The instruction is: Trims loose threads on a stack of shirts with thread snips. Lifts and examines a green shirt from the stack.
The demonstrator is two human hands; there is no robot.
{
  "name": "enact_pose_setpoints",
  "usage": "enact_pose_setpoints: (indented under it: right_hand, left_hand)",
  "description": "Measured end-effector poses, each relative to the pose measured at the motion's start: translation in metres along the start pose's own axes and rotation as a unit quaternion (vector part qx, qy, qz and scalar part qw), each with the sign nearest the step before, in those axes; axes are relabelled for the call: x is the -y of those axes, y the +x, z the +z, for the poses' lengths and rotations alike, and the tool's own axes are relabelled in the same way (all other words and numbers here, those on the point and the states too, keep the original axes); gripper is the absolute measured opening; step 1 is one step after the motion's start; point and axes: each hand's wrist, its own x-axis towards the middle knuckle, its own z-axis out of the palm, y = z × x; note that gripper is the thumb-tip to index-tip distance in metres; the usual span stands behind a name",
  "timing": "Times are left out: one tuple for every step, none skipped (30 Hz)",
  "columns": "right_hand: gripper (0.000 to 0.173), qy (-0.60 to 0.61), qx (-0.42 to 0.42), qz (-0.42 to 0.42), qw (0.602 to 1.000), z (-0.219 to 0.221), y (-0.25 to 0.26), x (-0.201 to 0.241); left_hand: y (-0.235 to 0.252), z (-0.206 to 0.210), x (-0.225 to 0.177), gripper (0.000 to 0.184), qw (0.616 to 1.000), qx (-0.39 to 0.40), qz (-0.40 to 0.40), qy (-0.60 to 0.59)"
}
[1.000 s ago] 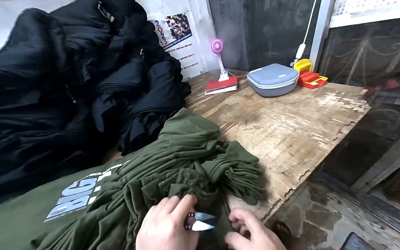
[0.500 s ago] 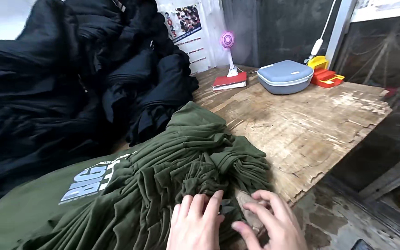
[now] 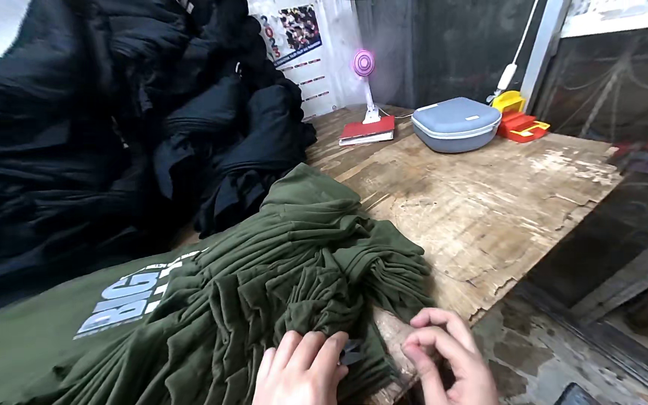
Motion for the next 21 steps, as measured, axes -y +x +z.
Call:
enact_pose_setpoints:
  right_hand:
    - [0.01, 0.053, 0.021, 0.004, 0.998, -0.006, 0.002, 0.001]
    - [0.012, 0.107, 0.07, -0.002, 0.992, -0.016, 0.004, 0.002]
    - [0.015, 0.146, 0.142, -0.016, 0.979, -0.028, 0.007, 0.002]
    - [0.017, 0.152, 0.223, -0.03, 0.962, -0.041, 0.01, 0.001]
    - [0.018, 0.117, 0.293, -0.038, 0.948, -0.053, 0.014, 0.001]
    - [0.018, 0.052, 0.334, -0.038, 0.94, -0.061, 0.016, 0.003]
    - [0.019, -0.014, 0.334, -0.032, 0.942, -0.063, 0.016, 0.006]
    - [0.019, -0.068, 0.297, -0.026, 0.952, -0.06, 0.014, 0.009]
    - [0.019, -0.108, 0.241, -0.031, 0.964, -0.05, 0.013, 0.011]
    - [0.022, -0.141, 0.193, -0.051, 0.97, -0.038, 0.013, 0.01]
    - [0.024, -0.167, 0.161, -0.077, 0.97, -0.026, 0.013, 0.006]
    - [0.022, -0.181, 0.14, -0.099, 0.969, -0.014, 0.013, 0.001]
    - [0.014, -0.174, 0.123, -0.108, 0.971, -0.005, 0.012, -0.004]
    - [0.008, -0.146, 0.114, -0.105, 0.977, 0.0, 0.012, -0.008]
    - [0.005, -0.105, 0.12, -0.094, 0.983, -0.001, 0.013, -0.011]
    - [0.005, -0.068, 0.149, -0.083, 0.983, -0.008, 0.015, -0.011]
    - [0.006, -0.047, 0.202, -0.076, 0.975, -0.019, 0.017, -0.01]
    - [0.008, -0.047, 0.27, -0.074, 0.959, -0.031, 0.019, -0.008]
    - [0.01, -0.06, 0.337, -0.071, 0.937, -0.043, 0.021, -0.005]
    - [0.013, -0.081, 0.396, -0.067, 0.912, -0.053, 0.022, -0.001]
    - [0.013, -0.103, 0.45, -0.06, 0.885, -0.061, 0.022, 0.003]
  left_hand:
    - [0.0, 0.0, 0.0, 0.023, 1.0, 0.001, 0.003, -0.003]
    - [0.0, 0.001, 0.001, 0.023, 1.0, 0.001, 0.005, -0.007]
    - [-0.001, 0.0, 0.002, 0.023, 1.0, 0.003, 0.007, -0.011]
    - [-0.001, -0.001, 0.003, 0.023, 1.0, 0.008, 0.01, -0.014]
    - [-0.001, -0.001, 0.006, 0.024, 1.0, 0.015, 0.014, -0.016]
    - [-0.002, -0.001, 0.008, 0.026, 0.999, 0.022, 0.018, -0.017]
    - [-0.002, -0.001, 0.011, 0.029, 0.999, 0.029, 0.023, -0.018]
    - [-0.003, -0.001, 0.013, 0.032, 0.999, 0.036, 0.028, -0.016]
    - [-0.003, -0.001, 0.014, 0.033, 0.998, 0.042, 0.033, -0.012]
    - [-0.003, 0.0, 0.015, 0.03, 0.998, 0.048, 0.039, -0.005]
    - [-0.003, 0.001, 0.016, 0.024, 0.998, 0.051, 0.045, -0.001]
    - [-0.004, 0.002, 0.018, 0.018, 0.997, 0.055, 0.048, -0.003]
    - [-0.003, 0.002, 0.02, 0.015, 0.997, 0.057, 0.05, -0.006]
    - [-0.003, 0.002, 0.023, 0.014, 0.997, 0.058, 0.054, -0.014]
    - [-0.002, 0.0, 0.026, 0.014, 0.996, 0.06, 0.057, -0.026]
    - [0.0, -0.002, 0.029, 0.014, 0.996, 0.059, 0.059, -0.038]
    - [0.0, -0.003, 0.031, 0.013, 0.995, 0.059, 0.06, -0.047]
    - [0.0, -0.003, 0.033, 0.013, 0.995, 0.059, 0.061, -0.05]
    - [0.0, -0.002, 0.033, 0.015, 0.995, 0.058, 0.063, -0.046]
    - [0.001, -0.001, 0.033, 0.017, 0.996, 0.055, 0.066, -0.037]
    - [0.001, 0.001, 0.033, 0.018, 0.996, 0.051, 0.071, -0.03]
